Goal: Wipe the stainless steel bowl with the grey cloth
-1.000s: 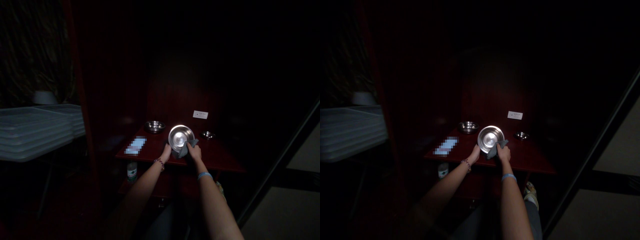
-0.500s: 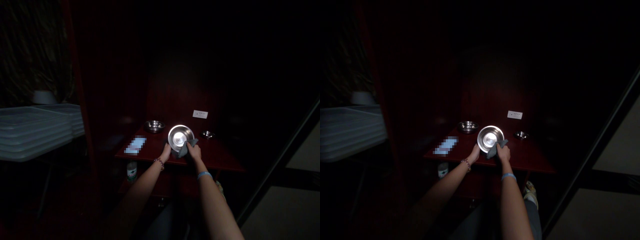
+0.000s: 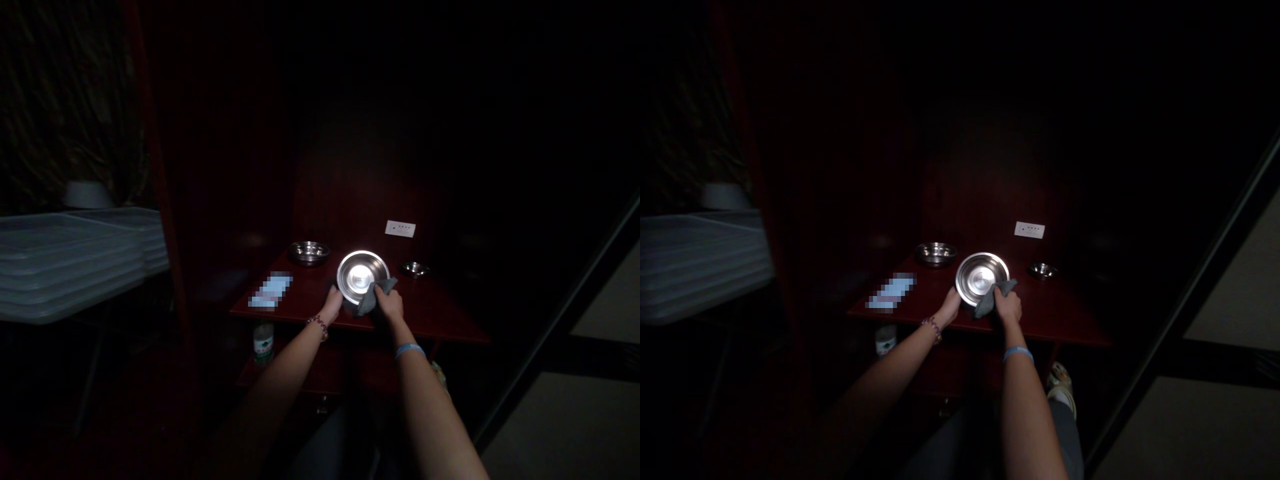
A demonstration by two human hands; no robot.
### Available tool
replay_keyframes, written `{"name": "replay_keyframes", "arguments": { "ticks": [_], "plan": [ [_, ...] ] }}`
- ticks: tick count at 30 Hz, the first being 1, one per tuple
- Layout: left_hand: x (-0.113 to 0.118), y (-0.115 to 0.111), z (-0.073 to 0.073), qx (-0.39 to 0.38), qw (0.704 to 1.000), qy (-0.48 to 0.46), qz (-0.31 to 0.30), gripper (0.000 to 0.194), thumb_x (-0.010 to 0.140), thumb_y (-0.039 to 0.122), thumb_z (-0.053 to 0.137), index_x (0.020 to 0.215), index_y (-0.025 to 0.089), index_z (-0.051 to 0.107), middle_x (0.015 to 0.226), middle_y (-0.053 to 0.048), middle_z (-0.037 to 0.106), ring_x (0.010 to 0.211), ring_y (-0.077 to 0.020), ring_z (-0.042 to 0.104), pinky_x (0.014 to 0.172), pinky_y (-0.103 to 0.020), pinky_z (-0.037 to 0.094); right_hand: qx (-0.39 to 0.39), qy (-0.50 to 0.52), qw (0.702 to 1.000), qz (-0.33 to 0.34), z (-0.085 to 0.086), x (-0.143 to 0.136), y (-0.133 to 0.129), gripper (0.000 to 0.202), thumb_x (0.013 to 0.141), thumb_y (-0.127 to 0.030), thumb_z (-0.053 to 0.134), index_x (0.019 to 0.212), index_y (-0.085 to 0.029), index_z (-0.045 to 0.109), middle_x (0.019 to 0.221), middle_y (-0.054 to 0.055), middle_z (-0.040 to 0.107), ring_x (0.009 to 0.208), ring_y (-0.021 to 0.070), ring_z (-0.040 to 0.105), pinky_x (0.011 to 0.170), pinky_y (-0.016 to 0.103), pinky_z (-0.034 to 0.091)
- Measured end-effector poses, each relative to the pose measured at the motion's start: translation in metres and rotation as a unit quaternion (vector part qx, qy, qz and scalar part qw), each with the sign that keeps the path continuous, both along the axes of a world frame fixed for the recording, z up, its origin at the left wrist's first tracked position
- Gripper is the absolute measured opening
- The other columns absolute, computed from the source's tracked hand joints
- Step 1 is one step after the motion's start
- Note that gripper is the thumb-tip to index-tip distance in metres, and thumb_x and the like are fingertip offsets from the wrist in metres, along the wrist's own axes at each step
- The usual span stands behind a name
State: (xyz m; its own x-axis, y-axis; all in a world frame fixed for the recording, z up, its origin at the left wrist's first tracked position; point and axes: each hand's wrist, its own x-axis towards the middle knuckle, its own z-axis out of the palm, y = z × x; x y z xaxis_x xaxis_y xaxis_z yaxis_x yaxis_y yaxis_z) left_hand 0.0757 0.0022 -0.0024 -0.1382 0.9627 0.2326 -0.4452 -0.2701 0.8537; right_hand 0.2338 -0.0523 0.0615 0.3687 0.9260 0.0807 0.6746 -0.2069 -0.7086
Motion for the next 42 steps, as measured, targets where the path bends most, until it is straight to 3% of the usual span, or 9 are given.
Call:
{"name": "replay_keyframes", "arguments": {
  "ticks": [12,29,42],
  "plan": [
    [0.0008,-0.0014,0.0013,-0.005,1.0,-0.002,-0.006,0.033,0.076,0.036,0.076,0.101,0.015,0.07,0.107,-0.012,0.075,0.111,-0.025,0.065,0.105,-0.041,0.045,-0.005,0.001,1.0,0.003,-0.0014,0.0008,0.0015,0.059,0.095,-0.054,0.046,0.122,-0.006,0.067,0.119,0.024,0.068,0.117,0.0313,0.064,0.096,0.034,0.05],
    [0.0006,-0.0035,0.0031,0.02,1.0,-0.007,0.013,0.033,0.078,0.029,0.073,0.108,0.015,0.069,0.121,-0.013,0.071,0.115,-0.0251,0.063,0.108,-0.042,0.044,0.005,-0.004,1.0,0.005,-0.0028,-0.0015,0.0009,0.057,0.094,-0.056,0.046,0.121,-0.011,0.068,0.121,0.021,0.068,0.119,0.0303,0.063,0.098,0.036,0.05],
    [0.001,-0.0081,0.0068,-0.003,1.0,-0.02,0.006,0.031,0.078,0.029,0.072,0.105,0.014,0.07,0.118,-0.015,0.072,0.117,-0.0277,0.063,0.109,-0.043,0.043,0.005,-0.003,1.0,0.008,-0.003,-0.0011,0.0008,0.062,0.095,-0.058,0.044,0.123,-0.006,0.066,0.121,0.023,0.067,0.121,0.03,0.062,0.099,0.033,0.049]
  ]
}}
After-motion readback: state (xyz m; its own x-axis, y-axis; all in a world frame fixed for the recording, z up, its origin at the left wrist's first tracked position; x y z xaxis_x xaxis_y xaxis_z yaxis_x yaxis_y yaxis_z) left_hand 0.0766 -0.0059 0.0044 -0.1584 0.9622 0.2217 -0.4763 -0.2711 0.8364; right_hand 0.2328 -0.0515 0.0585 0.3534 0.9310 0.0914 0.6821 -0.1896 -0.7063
